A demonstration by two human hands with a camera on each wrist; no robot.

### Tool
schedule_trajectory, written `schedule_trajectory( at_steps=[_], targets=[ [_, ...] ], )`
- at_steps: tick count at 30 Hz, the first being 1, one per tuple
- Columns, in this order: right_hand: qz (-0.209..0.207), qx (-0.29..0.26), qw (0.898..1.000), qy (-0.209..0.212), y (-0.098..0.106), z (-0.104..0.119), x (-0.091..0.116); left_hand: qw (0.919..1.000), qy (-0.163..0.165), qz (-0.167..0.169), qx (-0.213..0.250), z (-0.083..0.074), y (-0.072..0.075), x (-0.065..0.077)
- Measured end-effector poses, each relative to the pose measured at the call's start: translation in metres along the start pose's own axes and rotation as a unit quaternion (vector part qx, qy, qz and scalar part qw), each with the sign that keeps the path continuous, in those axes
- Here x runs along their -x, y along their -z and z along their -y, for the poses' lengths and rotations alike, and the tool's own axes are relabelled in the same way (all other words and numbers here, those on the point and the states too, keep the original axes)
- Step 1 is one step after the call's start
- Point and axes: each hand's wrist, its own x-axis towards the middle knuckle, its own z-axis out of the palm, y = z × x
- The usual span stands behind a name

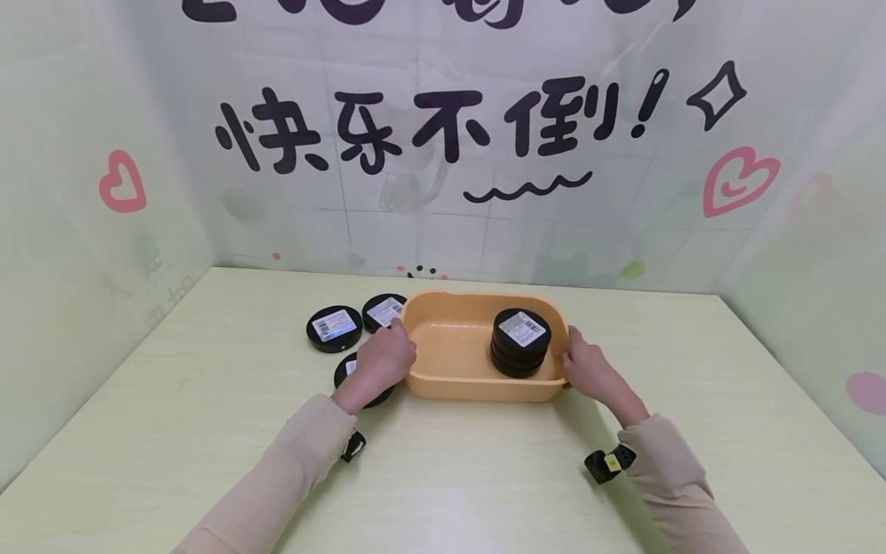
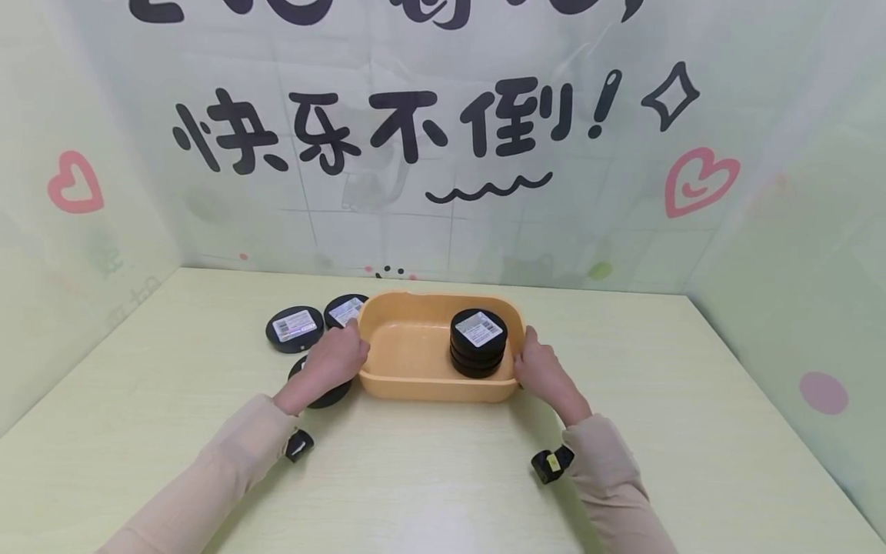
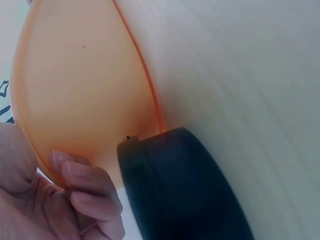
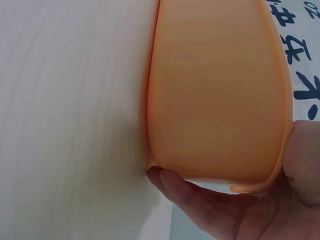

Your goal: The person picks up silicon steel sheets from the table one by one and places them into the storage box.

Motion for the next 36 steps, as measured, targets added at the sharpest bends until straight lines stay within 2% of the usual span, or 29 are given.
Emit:
schedule_trajectory(
  at_steps=[9, 17, 20, 21, 27, 30, 36],
  targets=[
    [0.025, 0.010, 0.999, -0.022, 0.001, 0.002, -0.002, 1.0000, -0.005, -0.004, -0.003, -0.001, 0.002, 0.003],
    [0.017, 0.030, 0.999, -0.026, 0.001, 0.004, -0.003, 0.9998, -0.014, -0.007, -0.012, 0.001, 0.003, 0.002],
    [0.017, 0.035, 0.999, -0.032, 0.001, 0.004, -0.003, 0.9994, -0.032, -0.010, -0.005, 0.004, 0.004, 0.003],
    [0.017, 0.035, 0.999, -0.035, 0.001, 0.004, -0.003, 0.9986, -0.048, -0.020, -0.005, 0.006, 0.003, 0.003],
    [0.020, 0.032, 0.998, -0.045, 0.002, 0.005, -0.003, 0.9949, -0.097, -0.018, 0.022, 0.015, 0.005, 0.003],
    [0.023, 0.031, 0.998, -0.048, 0.002, 0.004, -0.003, 0.9932, -0.110, -0.010, 0.036, 0.017, 0.008, 0.004],
    [0.021, 0.029, 0.998, -0.044, 0.001, 0.003, -0.004, 0.9876, -0.152, -0.024, 0.033, 0.028, 0.013, 0.004]
  ],
)
